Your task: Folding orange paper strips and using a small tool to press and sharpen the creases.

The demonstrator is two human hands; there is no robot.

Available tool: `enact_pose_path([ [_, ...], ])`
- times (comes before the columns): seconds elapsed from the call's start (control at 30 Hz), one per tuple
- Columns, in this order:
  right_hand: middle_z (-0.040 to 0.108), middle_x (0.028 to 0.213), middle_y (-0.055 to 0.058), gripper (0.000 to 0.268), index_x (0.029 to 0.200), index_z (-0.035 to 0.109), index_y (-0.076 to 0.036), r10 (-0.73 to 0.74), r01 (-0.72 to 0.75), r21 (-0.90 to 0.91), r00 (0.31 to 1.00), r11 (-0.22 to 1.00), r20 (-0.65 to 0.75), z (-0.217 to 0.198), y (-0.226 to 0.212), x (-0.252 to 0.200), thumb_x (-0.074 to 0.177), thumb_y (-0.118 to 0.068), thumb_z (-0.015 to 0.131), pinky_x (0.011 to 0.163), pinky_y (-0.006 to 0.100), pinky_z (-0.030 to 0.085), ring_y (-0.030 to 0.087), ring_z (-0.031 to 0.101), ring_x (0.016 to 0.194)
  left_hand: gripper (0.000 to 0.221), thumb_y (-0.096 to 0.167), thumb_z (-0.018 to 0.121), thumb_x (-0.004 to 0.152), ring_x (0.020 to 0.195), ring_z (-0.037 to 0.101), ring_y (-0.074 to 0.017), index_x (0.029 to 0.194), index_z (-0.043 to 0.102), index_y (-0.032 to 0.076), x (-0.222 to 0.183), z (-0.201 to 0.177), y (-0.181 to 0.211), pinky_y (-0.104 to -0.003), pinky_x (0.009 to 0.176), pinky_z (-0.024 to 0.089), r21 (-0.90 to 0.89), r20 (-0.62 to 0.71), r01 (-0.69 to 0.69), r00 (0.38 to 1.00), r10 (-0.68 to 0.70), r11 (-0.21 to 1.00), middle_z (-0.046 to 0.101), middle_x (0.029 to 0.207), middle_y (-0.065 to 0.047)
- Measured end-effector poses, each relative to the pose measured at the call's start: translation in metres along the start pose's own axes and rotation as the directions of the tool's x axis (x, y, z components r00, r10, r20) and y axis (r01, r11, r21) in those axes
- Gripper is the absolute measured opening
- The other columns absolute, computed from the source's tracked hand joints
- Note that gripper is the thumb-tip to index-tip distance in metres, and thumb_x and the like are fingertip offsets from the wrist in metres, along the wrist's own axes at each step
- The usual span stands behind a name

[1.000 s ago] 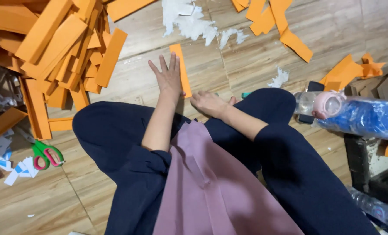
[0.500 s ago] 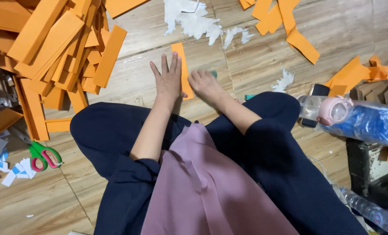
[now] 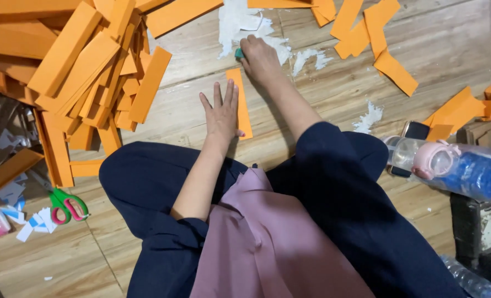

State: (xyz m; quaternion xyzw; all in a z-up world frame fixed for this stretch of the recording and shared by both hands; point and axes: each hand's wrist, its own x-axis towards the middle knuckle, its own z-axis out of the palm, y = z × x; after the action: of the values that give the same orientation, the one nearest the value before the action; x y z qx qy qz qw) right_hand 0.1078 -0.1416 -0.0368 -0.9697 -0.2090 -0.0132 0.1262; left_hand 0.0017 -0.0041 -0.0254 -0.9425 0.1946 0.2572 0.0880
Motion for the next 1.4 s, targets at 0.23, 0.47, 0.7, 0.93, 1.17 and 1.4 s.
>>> enact_pose_path([
  [0.23,0.051,0.08,0.014,0.01,0.09,0.053,-0.004,-0.102,0.097,0.031,0.969,0.995,0.227,-0.015,-0.047,-0.107,0.08,-0.005,0.053,0.062,0.046,0.048,0.035,0.057,0.077,0.119,0.057,0.074,0.055,0.135,0.001,-0.0339,0.143,0.007,0.012,-0.013,-0.011,0.003,-0.068,0.103,0.004,-0.108,0.028,0.001,1.0,0.002,0.994,-0.004,0.15,-0.001],
  [0.47,0.053,0.08,0.008,0.02,0.092,0.056,-0.007,-0.324,0.377,-0.15,0.901,0.914,0.288,-0.09,-0.097,-0.168,0.072,-0.005,0.058,0.061,0.036,0.05,0.026,0.058,0.076,0.119,0.063,0.072,0.054,0.135,0.012,-0.0308,0.143,0.011,0.012,-0.019,-0.022,0.009,-0.066,0.104,-0.001,0.011,0.017,0.079,0.997,-0.079,0.997,0.009,0.149,-0.005],
  [0.7,0.056,0.083,0.008,0.017,0.091,0.056,-0.013,-0.011,0.043,-0.121,0.966,0.992,0.257,0.055,0.004,-0.192,0.075,-0.009,0.057,0.073,0.039,0.05,0.027,0.06,0.083,0.049,0.014,0.028,0.09,0.096,0.053,-0.0528,0.137,0.025,0.002,0.001,0.073,-0.005,-0.071,0.096,0.006,0.097,-0.034,0.267,0.964,-0.265,0.959,0.059,0.102,-0.032],
  [0.93,0.059,0.085,0.014,0.023,0.099,0.058,-0.006,0.407,-0.394,-0.499,0.909,0.772,-0.088,0.009,0.044,-0.188,0.077,-0.014,0.059,0.07,0.044,0.041,0.032,0.059,0.082,0.017,0.006,0.059,0.075,0.083,0.057,-0.0319,0.09,0.067,0.007,-0.039,0.104,-0.053,-0.044,0.069,0.041,-0.232,-0.311,0.212,0.908,-0.279,0.949,0.06,0.088,-0.012],
  [1.17,0.06,0.093,0.013,0.027,0.101,0.062,-0.009,0.409,-0.407,-0.085,0.912,0.909,0.008,-0.083,-0.029,-0.237,0.076,-0.021,0.062,0.076,0.043,0.045,0.033,0.059,0.092,0.012,0.009,0.059,0.075,0.07,0.06,-0.0262,0.074,0.07,0.012,-0.061,0.082,-0.045,-0.038,0.056,0.049,-0.089,-0.57,0.016,0.819,-0.064,0.996,0.061,0.07,-0.008],
  [1.4,0.06,0.098,0.015,0.026,0.102,0.062,-0.009,0.288,-0.298,0.028,0.94,0.954,0.183,-0.128,-0.075,-0.223,0.079,-0.019,0.063,0.081,0.047,0.045,0.036,0.057,0.098,0.008,0.015,0.064,0.073,0.056,0.051,-0.0151,0.065,0.066,0.014,-0.059,0.043,-0.101,-0.027,0.042,0.045,0.113,-0.934,0.199,0.354,0.036,0.973,0.046,0.061,0.0],
])
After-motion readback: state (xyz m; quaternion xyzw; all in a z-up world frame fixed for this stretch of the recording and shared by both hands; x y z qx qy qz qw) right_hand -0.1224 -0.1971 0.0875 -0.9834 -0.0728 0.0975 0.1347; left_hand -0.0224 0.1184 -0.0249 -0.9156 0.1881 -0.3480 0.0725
